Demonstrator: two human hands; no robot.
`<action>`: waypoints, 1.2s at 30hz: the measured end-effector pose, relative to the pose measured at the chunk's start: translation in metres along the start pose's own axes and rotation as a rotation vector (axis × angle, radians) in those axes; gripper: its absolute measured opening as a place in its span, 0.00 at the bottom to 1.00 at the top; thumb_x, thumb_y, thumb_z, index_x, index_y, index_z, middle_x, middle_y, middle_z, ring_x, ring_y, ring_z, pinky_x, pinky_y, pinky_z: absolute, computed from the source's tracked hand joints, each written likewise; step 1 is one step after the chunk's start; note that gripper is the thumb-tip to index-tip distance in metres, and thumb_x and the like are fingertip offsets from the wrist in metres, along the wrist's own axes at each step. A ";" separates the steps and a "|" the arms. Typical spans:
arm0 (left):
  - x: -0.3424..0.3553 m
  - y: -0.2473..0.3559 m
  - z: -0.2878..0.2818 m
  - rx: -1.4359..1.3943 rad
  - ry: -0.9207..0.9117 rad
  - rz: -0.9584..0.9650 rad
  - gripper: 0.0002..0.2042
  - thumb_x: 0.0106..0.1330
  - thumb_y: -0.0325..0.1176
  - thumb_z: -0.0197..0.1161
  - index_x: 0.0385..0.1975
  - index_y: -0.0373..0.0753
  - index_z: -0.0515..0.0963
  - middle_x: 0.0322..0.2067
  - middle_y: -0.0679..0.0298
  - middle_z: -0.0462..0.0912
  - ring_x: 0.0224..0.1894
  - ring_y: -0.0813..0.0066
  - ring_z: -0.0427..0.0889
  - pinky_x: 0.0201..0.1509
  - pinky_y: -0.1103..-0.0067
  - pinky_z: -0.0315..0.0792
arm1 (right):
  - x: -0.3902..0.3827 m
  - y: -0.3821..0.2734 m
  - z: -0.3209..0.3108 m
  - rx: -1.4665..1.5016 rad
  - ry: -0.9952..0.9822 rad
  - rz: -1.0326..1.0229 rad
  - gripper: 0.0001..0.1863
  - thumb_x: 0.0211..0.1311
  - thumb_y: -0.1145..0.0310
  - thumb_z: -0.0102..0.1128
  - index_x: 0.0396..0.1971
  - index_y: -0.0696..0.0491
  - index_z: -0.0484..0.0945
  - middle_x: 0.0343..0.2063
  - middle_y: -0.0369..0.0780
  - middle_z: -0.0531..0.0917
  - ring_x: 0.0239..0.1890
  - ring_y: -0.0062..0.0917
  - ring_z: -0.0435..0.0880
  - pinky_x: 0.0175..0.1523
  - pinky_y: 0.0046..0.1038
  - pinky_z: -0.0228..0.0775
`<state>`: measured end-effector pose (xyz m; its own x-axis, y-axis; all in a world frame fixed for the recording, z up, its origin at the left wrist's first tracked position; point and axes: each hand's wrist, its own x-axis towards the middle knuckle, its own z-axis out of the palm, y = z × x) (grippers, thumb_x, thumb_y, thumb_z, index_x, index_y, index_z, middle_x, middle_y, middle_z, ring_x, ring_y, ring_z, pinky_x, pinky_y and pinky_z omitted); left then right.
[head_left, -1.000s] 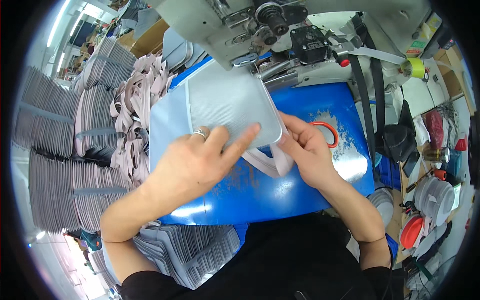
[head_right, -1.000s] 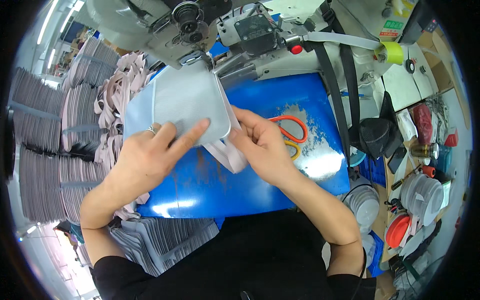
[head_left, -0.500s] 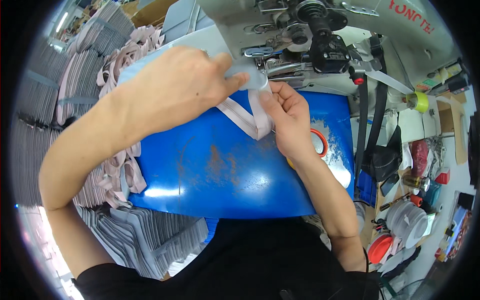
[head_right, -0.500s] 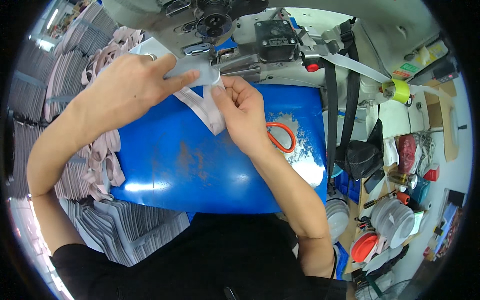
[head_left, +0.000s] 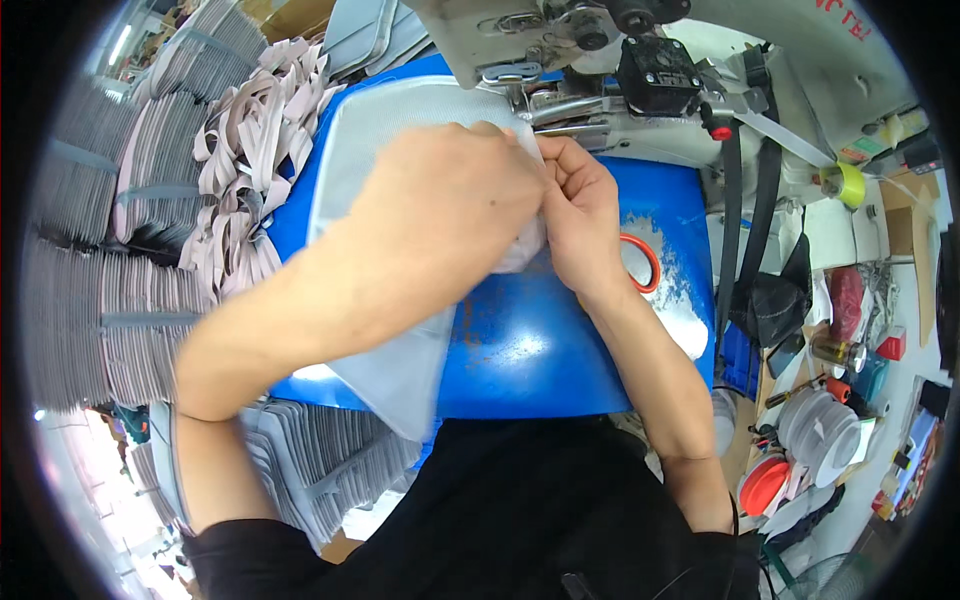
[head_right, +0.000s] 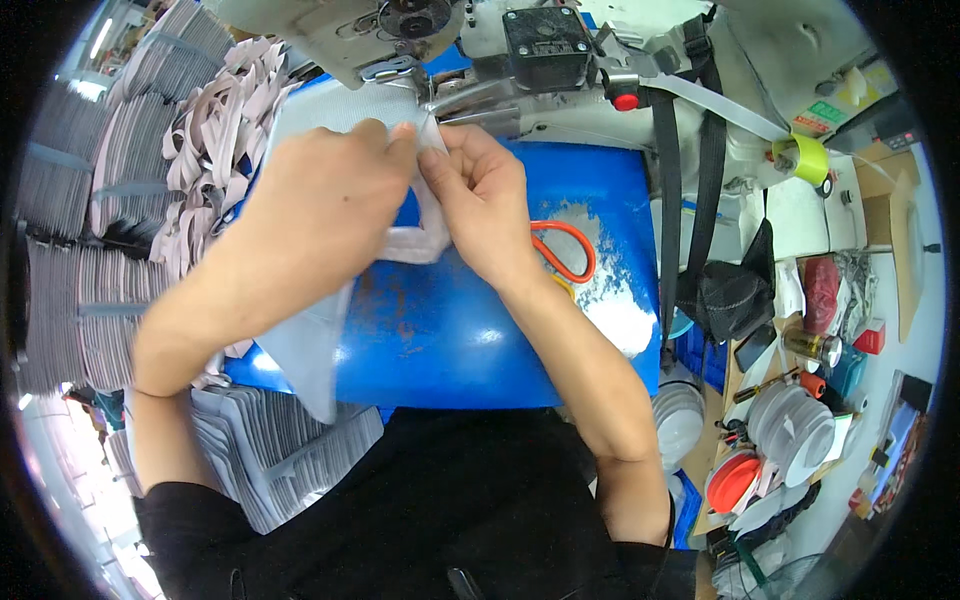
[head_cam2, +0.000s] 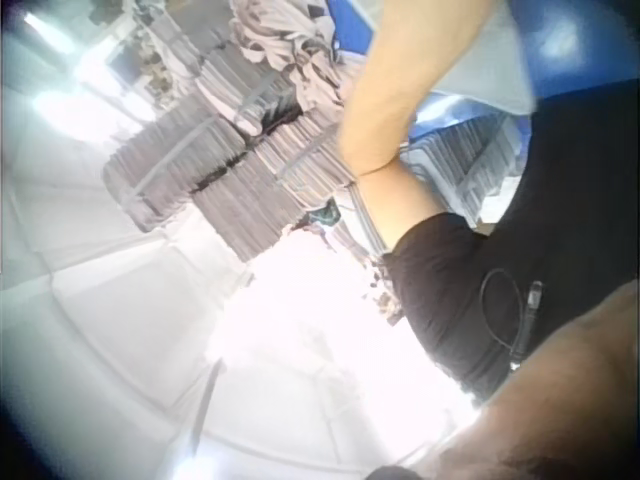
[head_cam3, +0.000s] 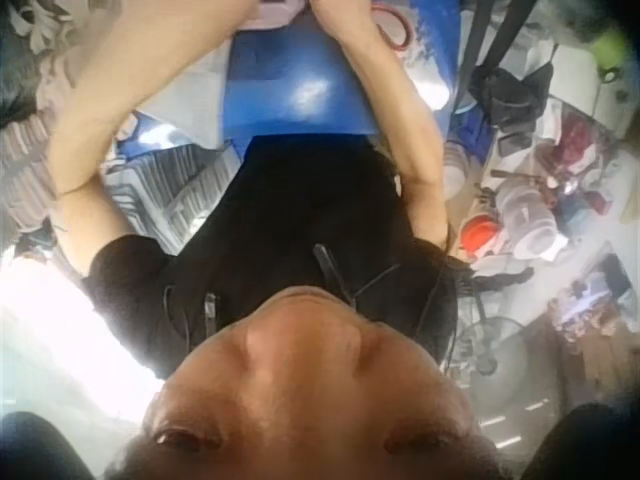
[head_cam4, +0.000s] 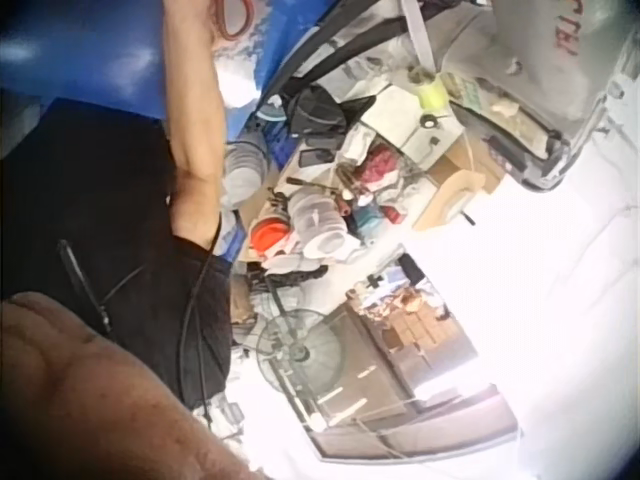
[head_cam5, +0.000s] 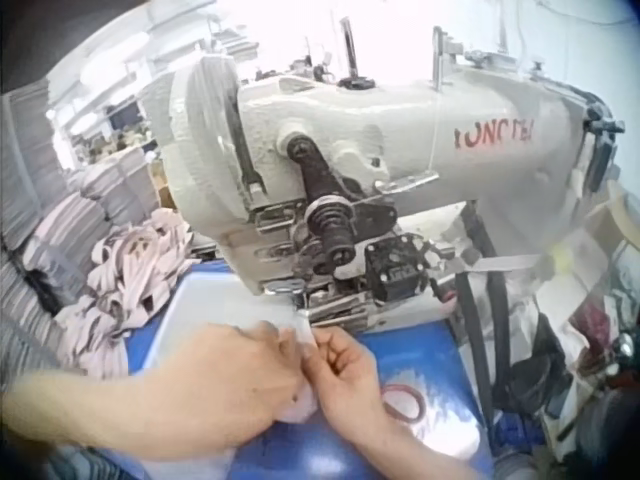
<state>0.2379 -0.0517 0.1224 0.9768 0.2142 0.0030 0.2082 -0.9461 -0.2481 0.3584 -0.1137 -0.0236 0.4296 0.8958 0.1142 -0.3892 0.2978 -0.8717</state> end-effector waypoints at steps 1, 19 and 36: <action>0.005 0.006 0.004 -0.044 0.017 -0.039 0.19 0.58 0.26 0.63 0.49 0.25 0.79 0.31 0.51 0.85 0.29 0.54 0.87 0.33 0.67 0.81 | -0.001 0.001 -0.001 0.003 0.001 -0.016 0.11 0.78 0.72 0.58 0.52 0.62 0.80 0.29 0.34 0.87 0.27 0.08 0.79 0.30 0.16 0.68; -0.131 0.081 0.027 -0.194 0.045 -0.015 0.37 0.52 0.31 0.70 0.70 0.50 0.76 0.33 0.65 0.69 0.33 0.70 0.76 0.35 0.75 0.77 | -0.076 -0.028 -0.003 0.120 -0.017 0.195 0.16 0.80 0.73 0.53 0.61 0.62 0.75 0.41 0.38 0.88 0.39 0.13 0.85 0.44 0.18 0.76; -0.067 -0.017 -0.012 0.122 -0.077 0.143 0.35 0.59 0.34 0.66 0.72 0.54 0.72 0.31 0.65 0.69 0.21 0.76 0.77 0.21 0.78 0.74 | -0.044 -0.019 -0.007 0.143 -0.078 0.176 0.20 0.78 0.70 0.58 0.63 0.63 0.74 0.48 0.41 0.88 0.47 0.18 0.87 0.53 0.20 0.78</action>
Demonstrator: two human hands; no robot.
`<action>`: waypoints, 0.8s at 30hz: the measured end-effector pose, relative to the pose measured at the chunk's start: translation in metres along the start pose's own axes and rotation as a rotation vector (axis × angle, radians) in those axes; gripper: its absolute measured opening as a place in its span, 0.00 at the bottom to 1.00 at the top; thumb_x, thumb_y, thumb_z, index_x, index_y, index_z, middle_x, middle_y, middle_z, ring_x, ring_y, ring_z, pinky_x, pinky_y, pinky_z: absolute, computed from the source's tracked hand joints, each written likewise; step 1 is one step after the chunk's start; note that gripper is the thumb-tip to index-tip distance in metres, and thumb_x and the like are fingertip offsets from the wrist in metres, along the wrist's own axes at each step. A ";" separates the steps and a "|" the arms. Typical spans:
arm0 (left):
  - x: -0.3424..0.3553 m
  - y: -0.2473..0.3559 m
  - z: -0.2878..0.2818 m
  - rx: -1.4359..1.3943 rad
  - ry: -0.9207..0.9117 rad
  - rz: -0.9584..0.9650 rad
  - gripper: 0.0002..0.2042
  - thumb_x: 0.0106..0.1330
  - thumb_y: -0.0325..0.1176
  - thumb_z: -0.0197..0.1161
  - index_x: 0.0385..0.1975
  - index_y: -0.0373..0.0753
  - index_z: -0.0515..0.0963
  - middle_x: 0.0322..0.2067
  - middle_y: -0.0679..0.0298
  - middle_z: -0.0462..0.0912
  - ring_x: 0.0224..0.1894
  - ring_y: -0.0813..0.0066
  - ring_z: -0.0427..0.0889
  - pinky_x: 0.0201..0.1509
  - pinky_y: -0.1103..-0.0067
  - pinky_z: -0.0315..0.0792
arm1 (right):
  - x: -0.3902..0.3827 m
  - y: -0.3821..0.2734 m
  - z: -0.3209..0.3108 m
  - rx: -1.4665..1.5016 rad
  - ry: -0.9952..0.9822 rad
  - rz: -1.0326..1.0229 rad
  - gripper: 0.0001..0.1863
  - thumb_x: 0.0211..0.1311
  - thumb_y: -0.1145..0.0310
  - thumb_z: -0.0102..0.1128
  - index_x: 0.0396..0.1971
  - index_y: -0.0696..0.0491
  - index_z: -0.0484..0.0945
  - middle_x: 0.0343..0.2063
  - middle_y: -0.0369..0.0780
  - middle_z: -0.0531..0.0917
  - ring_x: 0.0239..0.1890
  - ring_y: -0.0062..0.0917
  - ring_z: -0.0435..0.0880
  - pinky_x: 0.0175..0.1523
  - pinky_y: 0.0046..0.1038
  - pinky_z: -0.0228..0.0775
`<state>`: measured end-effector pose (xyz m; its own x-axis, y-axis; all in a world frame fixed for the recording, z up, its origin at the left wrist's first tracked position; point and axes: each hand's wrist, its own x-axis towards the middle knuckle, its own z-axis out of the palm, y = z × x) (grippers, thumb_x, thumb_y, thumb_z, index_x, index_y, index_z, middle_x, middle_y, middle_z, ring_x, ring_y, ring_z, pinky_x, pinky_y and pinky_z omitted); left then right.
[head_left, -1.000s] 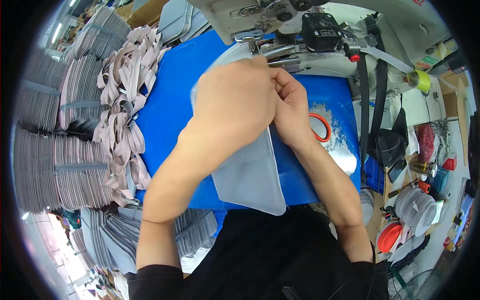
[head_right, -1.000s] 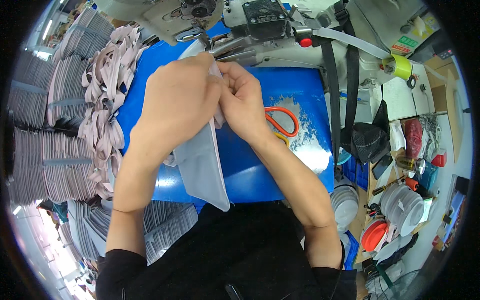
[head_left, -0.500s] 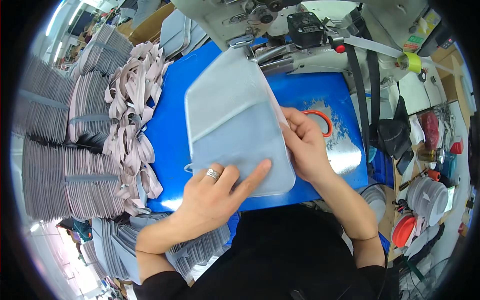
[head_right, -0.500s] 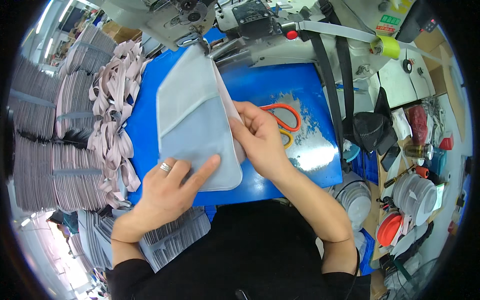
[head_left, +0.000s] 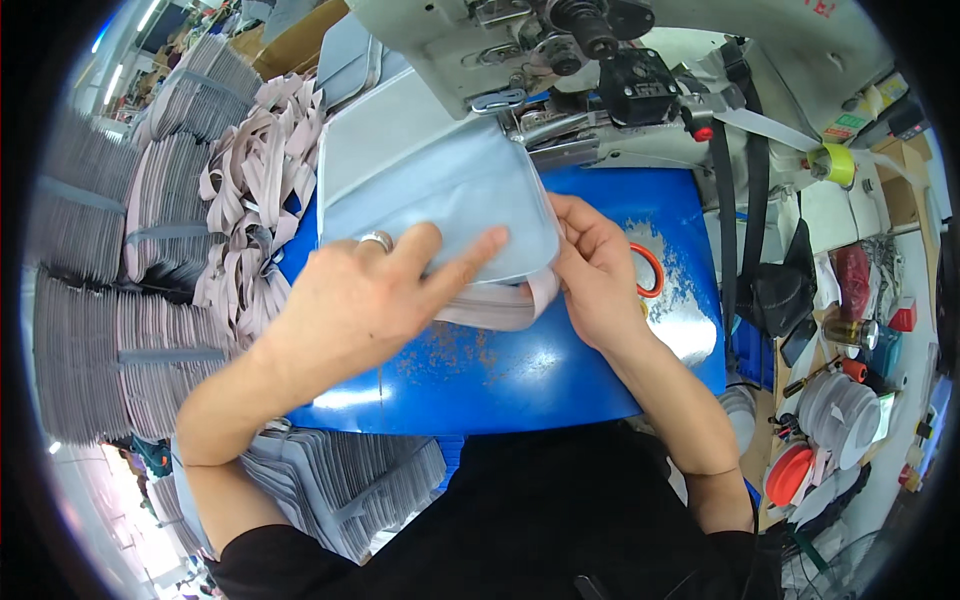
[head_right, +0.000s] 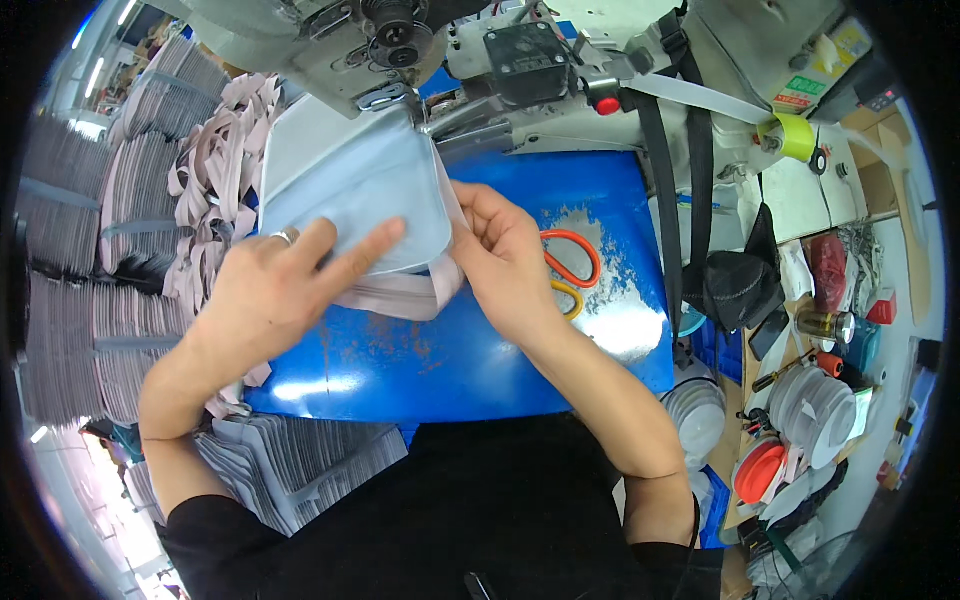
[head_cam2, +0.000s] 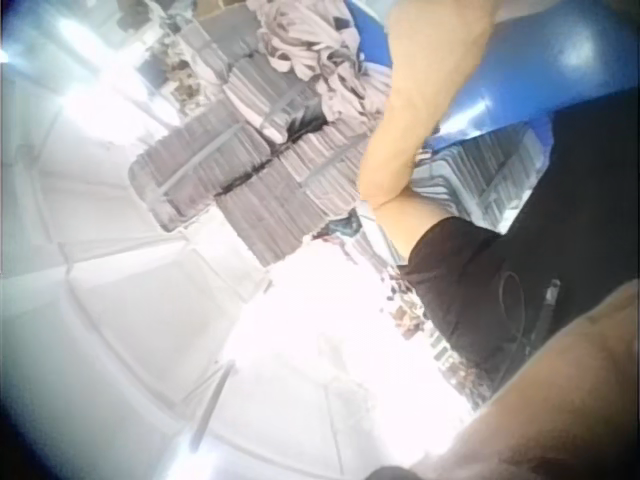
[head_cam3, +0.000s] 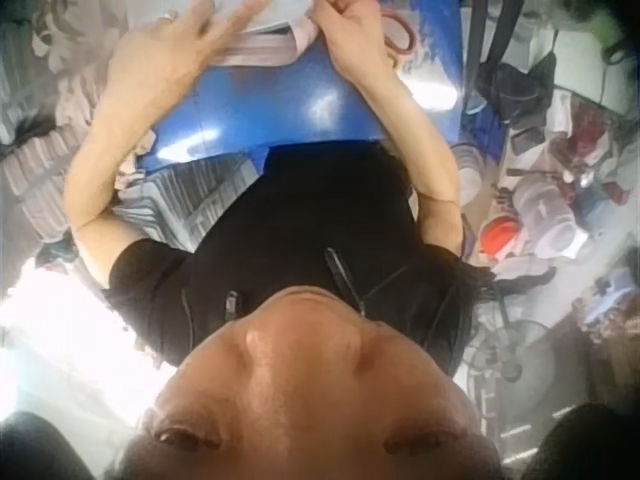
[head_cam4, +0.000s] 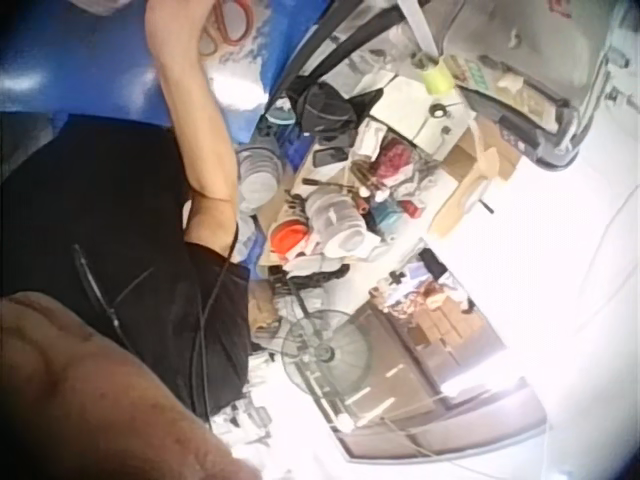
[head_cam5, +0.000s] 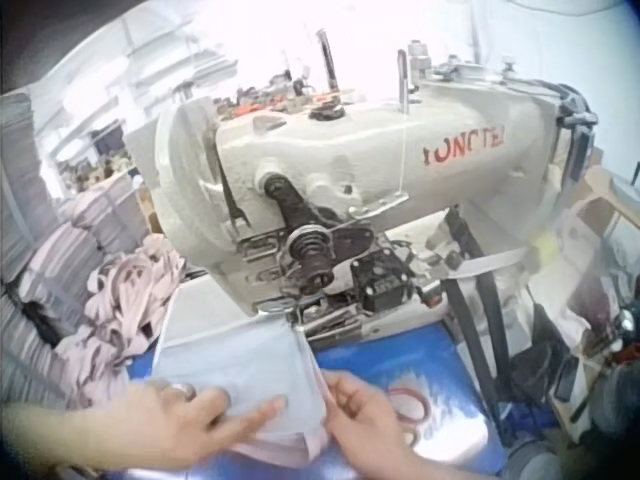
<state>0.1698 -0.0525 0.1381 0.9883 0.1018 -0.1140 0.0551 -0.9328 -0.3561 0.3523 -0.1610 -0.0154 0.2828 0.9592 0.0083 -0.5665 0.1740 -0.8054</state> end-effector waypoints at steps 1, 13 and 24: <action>0.003 -0.006 0.001 0.010 -0.003 0.001 0.35 0.59 0.34 0.65 0.72 0.54 0.72 0.32 0.65 0.71 0.21 0.75 0.78 0.21 0.78 0.74 | 0.006 0.001 0.000 0.006 -0.002 0.011 0.20 0.78 0.70 0.59 0.63 0.63 0.74 0.47 0.40 0.88 0.46 0.18 0.87 0.53 0.19 0.78; 0.039 -0.066 0.010 0.183 0.073 0.097 0.31 0.60 0.29 0.66 0.67 0.54 0.78 0.38 0.59 0.79 0.26 0.68 0.86 0.31 0.73 0.81 | 0.046 0.009 0.008 -0.063 0.105 -0.144 0.11 0.75 0.72 0.61 0.51 0.62 0.80 0.41 0.40 0.89 0.41 0.17 0.86 0.49 0.21 0.77; 0.041 -0.044 0.004 0.153 0.036 0.019 0.27 0.59 0.27 0.65 0.62 0.41 0.81 0.38 0.55 0.83 0.28 0.63 0.88 0.32 0.72 0.81 | 0.049 0.015 0.010 -0.020 0.106 -0.170 0.11 0.75 0.73 0.61 0.51 0.63 0.80 0.42 0.43 0.90 0.42 0.19 0.88 0.48 0.23 0.79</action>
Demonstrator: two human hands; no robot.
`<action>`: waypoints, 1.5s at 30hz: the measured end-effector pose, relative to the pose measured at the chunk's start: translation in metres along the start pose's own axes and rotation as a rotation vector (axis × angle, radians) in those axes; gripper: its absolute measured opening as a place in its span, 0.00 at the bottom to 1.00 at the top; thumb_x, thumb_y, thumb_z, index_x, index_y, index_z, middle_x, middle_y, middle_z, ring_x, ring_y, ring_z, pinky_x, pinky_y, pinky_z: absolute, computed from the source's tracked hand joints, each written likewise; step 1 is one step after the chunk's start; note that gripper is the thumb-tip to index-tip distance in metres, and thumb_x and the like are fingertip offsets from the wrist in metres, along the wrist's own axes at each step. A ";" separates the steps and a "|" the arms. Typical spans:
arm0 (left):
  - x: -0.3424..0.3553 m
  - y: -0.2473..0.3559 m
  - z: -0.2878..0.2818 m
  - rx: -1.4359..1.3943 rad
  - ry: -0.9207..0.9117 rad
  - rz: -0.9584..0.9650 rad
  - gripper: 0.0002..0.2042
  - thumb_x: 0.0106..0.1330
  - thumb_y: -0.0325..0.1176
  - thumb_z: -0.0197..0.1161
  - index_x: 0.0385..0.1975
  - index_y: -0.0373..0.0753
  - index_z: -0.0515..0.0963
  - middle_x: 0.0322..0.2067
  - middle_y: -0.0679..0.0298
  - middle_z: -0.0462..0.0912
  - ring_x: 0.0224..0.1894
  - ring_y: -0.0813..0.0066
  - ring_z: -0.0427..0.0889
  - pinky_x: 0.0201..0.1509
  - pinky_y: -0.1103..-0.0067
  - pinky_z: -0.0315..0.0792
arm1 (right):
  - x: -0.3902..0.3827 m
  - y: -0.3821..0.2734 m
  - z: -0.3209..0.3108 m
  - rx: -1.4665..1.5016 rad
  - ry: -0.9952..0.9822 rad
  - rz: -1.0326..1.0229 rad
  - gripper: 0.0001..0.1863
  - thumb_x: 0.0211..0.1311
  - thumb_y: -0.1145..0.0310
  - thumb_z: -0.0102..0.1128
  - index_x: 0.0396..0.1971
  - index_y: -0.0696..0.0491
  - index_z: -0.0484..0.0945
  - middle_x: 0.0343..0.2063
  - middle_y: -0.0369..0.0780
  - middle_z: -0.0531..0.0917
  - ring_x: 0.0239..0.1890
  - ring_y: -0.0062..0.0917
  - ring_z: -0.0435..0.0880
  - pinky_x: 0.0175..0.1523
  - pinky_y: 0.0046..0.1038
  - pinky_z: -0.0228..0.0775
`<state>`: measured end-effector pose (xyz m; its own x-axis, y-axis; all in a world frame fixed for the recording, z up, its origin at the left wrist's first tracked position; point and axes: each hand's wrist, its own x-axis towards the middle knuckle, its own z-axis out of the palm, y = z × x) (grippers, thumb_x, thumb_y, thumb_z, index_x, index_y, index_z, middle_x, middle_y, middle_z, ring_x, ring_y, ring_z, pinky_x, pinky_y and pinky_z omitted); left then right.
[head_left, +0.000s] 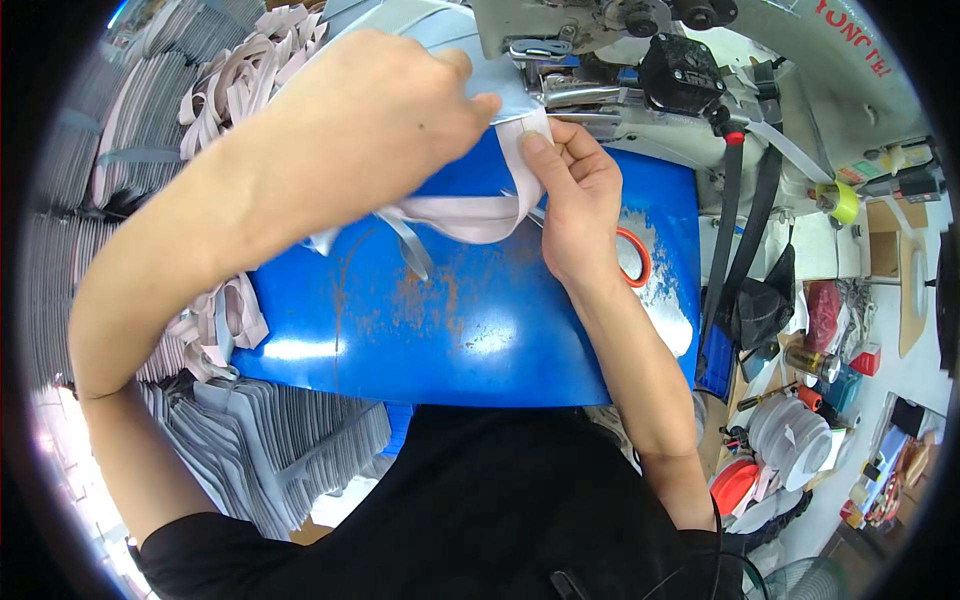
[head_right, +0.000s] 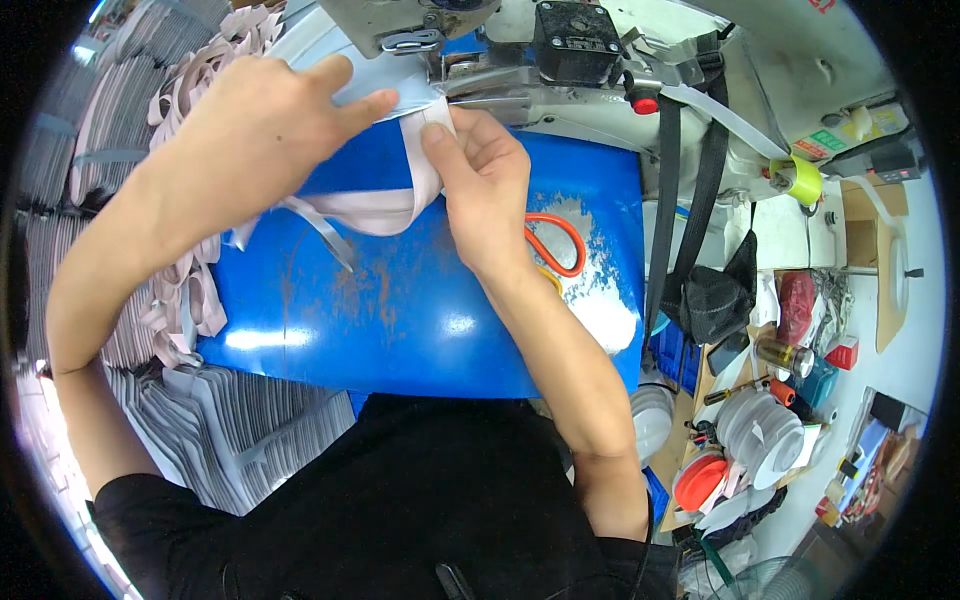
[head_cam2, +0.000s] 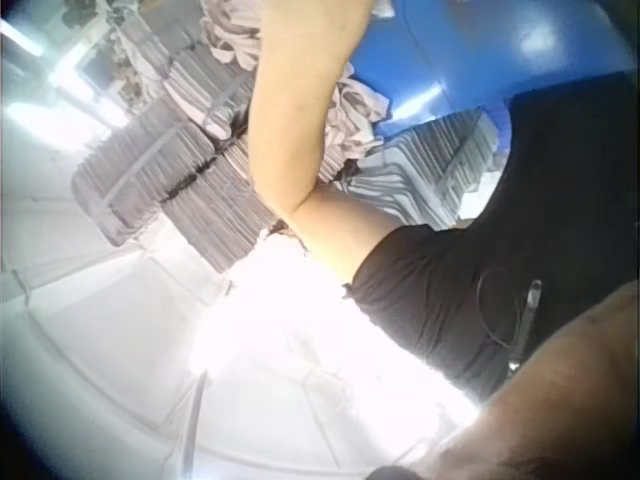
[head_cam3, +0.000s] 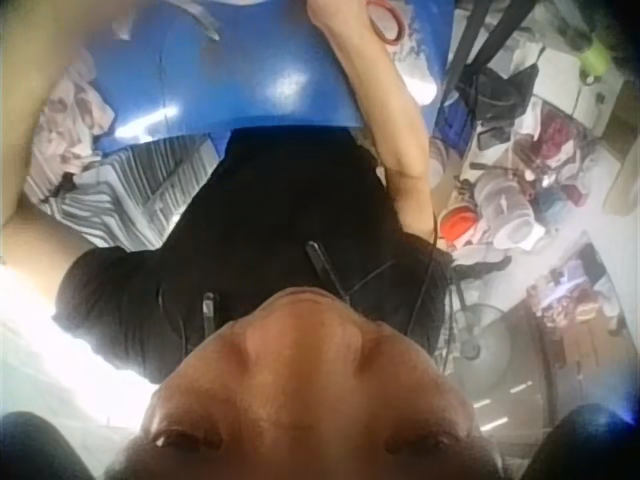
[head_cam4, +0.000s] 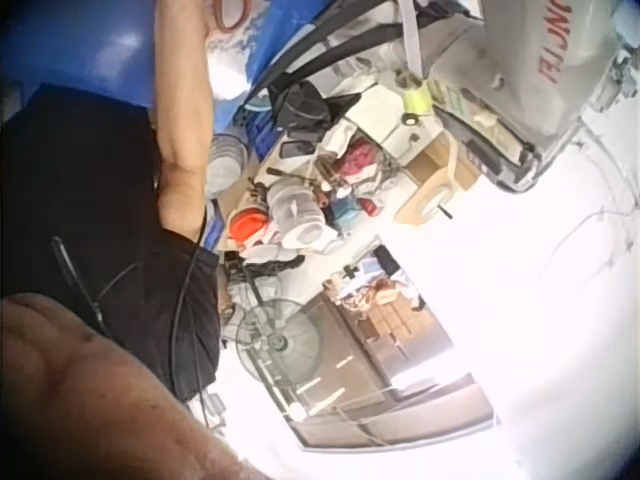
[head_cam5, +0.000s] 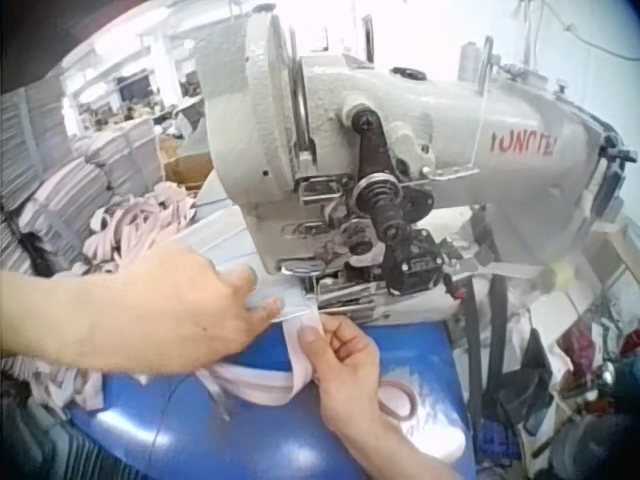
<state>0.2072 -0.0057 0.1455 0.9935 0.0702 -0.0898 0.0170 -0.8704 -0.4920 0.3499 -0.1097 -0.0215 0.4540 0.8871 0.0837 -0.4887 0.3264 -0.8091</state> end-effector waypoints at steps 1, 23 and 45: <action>0.000 0.010 0.000 -0.022 -0.010 -0.025 0.26 0.60 0.28 0.65 0.62 0.39 0.81 0.37 0.55 0.83 0.28 0.63 0.88 0.31 0.72 0.80 | -0.002 0.001 -0.001 0.004 0.004 0.006 0.11 0.75 0.73 0.61 0.51 0.63 0.80 0.42 0.42 0.90 0.42 0.19 0.88 0.48 0.22 0.79; -0.035 0.133 0.040 -0.679 0.529 -0.352 0.33 0.48 0.27 0.74 0.62 0.36 0.80 0.39 0.58 0.81 0.43 0.53 0.81 0.55 0.63 0.76 | -0.090 -0.050 -0.038 -0.364 -0.302 -0.145 0.14 0.69 0.76 0.63 0.52 0.53 0.78 0.38 0.36 0.81 0.40 0.21 0.81 0.44 0.27 0.71; -0.032 0.116 0.026 -0.467 0.562 -0.142 0.27 0.48 0.25 0.74 0.55 0.37 0.86 0.24 0.67 0.70 0.22 0.70 0.73 0.26 0.74 0.68 | -0.073 -0.056 -0.018 -0.828 0.046 -0.103 0.18 0.54 0.75 0.69 0.48 0.55 0.88 0.29 0.36 0.78 0.34 0.25 0.78 0.41 0.30 0.72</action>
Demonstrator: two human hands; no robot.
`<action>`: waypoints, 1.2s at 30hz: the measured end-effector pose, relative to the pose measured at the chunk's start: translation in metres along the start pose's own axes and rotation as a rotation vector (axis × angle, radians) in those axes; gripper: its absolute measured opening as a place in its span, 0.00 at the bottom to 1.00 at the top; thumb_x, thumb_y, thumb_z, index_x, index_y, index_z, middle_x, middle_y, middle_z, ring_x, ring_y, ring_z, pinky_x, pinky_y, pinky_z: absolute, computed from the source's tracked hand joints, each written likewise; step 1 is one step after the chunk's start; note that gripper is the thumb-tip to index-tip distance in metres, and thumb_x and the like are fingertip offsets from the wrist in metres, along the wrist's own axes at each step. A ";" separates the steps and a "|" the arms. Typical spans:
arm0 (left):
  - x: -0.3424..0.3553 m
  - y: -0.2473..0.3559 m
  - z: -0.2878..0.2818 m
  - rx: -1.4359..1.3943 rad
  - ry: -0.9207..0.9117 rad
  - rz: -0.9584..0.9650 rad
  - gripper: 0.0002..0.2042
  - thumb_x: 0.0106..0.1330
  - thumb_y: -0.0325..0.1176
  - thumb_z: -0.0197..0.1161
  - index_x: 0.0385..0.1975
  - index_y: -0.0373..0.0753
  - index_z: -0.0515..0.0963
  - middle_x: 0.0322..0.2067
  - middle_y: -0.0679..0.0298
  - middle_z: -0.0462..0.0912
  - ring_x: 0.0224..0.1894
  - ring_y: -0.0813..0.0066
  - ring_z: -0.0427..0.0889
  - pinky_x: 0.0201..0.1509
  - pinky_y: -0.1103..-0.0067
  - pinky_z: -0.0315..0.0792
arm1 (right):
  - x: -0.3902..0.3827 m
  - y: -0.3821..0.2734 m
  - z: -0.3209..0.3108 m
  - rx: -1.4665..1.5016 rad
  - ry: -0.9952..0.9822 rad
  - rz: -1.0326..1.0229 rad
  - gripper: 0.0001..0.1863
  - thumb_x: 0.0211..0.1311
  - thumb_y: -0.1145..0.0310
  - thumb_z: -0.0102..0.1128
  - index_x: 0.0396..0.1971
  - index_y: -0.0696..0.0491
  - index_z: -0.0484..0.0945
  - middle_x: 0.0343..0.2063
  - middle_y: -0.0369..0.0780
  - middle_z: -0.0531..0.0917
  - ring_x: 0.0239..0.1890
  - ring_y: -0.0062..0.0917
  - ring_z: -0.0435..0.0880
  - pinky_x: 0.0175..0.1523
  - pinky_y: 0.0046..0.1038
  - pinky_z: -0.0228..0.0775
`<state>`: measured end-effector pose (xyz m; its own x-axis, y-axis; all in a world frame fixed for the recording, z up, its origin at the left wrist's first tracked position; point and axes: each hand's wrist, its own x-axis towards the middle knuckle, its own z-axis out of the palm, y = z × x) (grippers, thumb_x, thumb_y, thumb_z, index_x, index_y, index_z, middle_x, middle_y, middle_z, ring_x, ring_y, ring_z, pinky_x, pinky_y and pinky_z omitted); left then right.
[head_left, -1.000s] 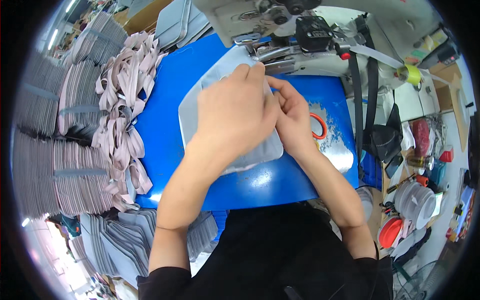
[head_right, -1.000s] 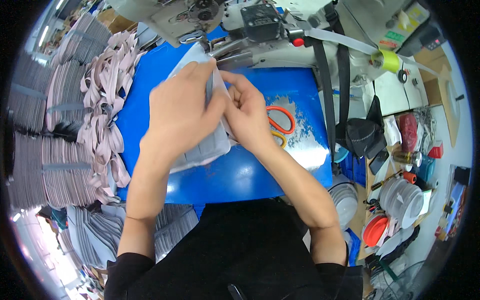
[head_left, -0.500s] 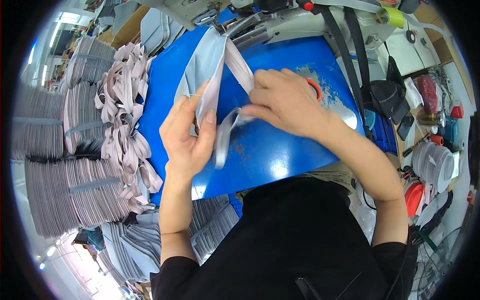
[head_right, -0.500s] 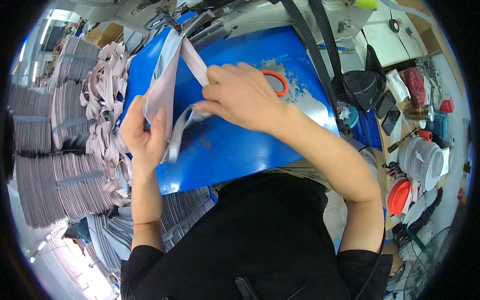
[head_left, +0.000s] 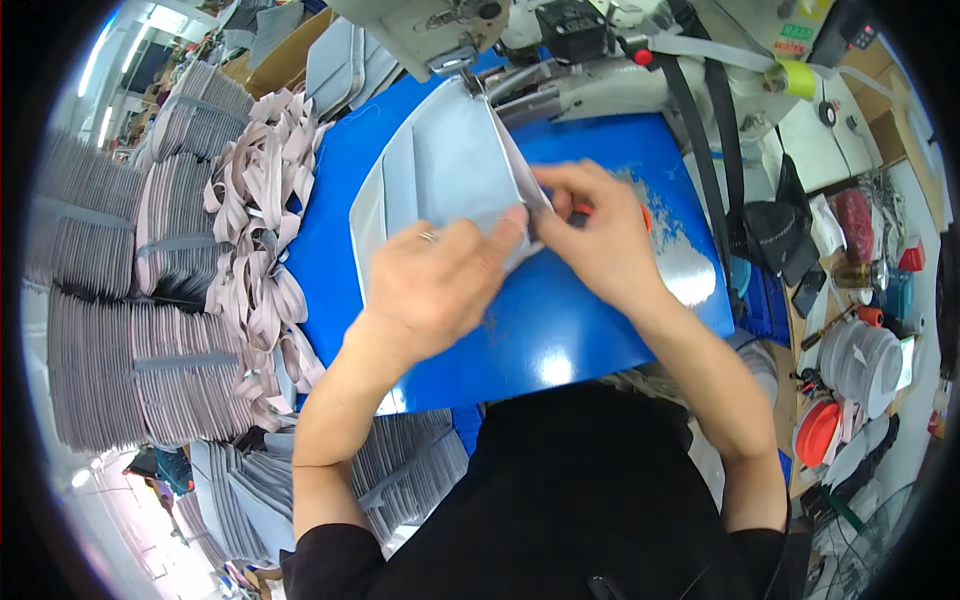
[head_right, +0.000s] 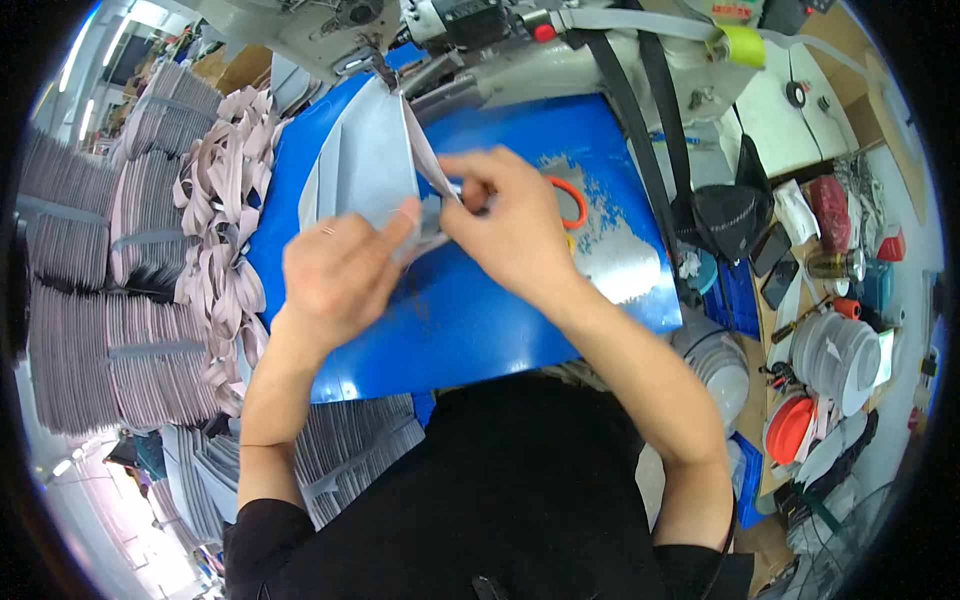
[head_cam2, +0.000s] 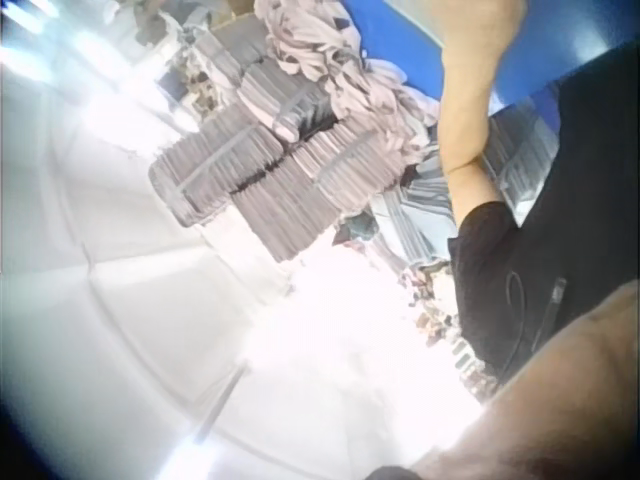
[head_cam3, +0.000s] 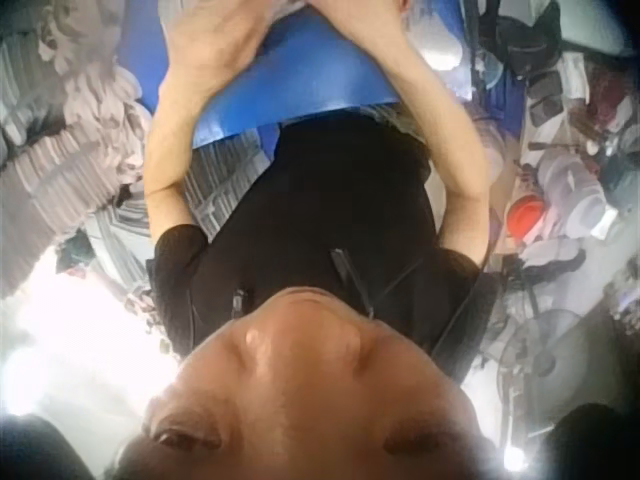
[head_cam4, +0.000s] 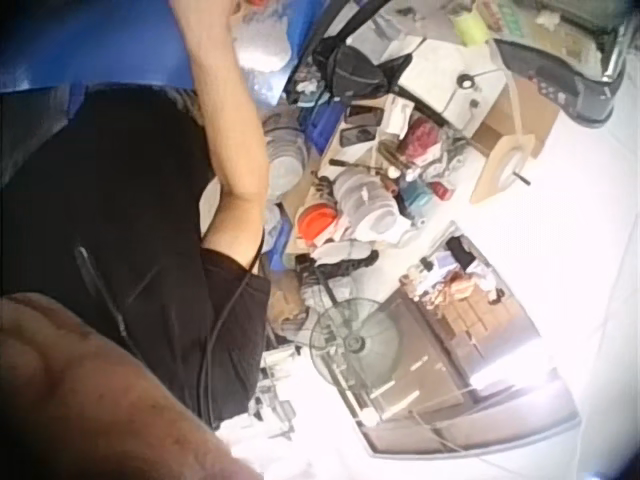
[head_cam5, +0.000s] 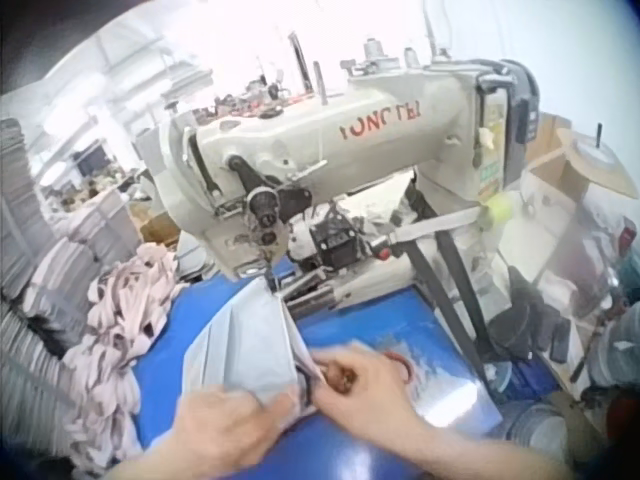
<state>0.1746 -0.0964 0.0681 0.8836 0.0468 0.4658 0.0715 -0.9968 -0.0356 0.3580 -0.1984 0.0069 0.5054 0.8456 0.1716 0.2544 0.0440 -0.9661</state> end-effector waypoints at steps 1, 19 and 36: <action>0.002 0.002 0.006 0.014 -0.021 0.039 0.27 0.49 0.25 0.73 0.55 0.36 0.85 0.24 0.67 0.69 0.22 0.71 0.73 0.25 0.75 0.68 | -0.006 -0.002 0.002 0.100 0.002 0.042 0.18 0.56 0.76 0.68 0.48 0.55 0.88 0.28 0.36 0.78 0.33 0.23 0.77 0.41 0.28 0.71; 0.038 -0.064 0.019 0.044 -0.130 0.073 0.19 0.59 0.32 0.68 0.51 0.37 0.84 0.29 0.68 0.73 0.20 0.73 0.73 0.24 0.75 0.68 | 0.043 0.020 0.036 0.727 -0.048 0.254 0.11 0.70 0.74 0.65 0.48 0.61 0.87 0.31 0.32 0.86 0.31 0.10 0.78 0.35 0.17 0.69; 0.012 -0.078 0.012 0.073 -0.096 -0.298 0.35 0.57 0.25 0.71 0.69 0.56 0.76 0.29 0.60 0.76 0.25 0.59 0.81 0.29 0.66 0.77 | 0.070 -0.002 0.080 0.824 0.324 0.261 0.09 0.62 0.75 0.71 0.40 0.64 0.86 0.28 0.34 0.86 0.28 0.11 0.78 0.31 0.18 0.67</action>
<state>0.1855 -0.0177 0.0657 0.8582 0.3449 0.3802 0.3631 -0.9314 0.0252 0.3270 -0.0972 0.0055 0.7018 0.6973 -0.1457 -0.5048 0.3425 -0.7924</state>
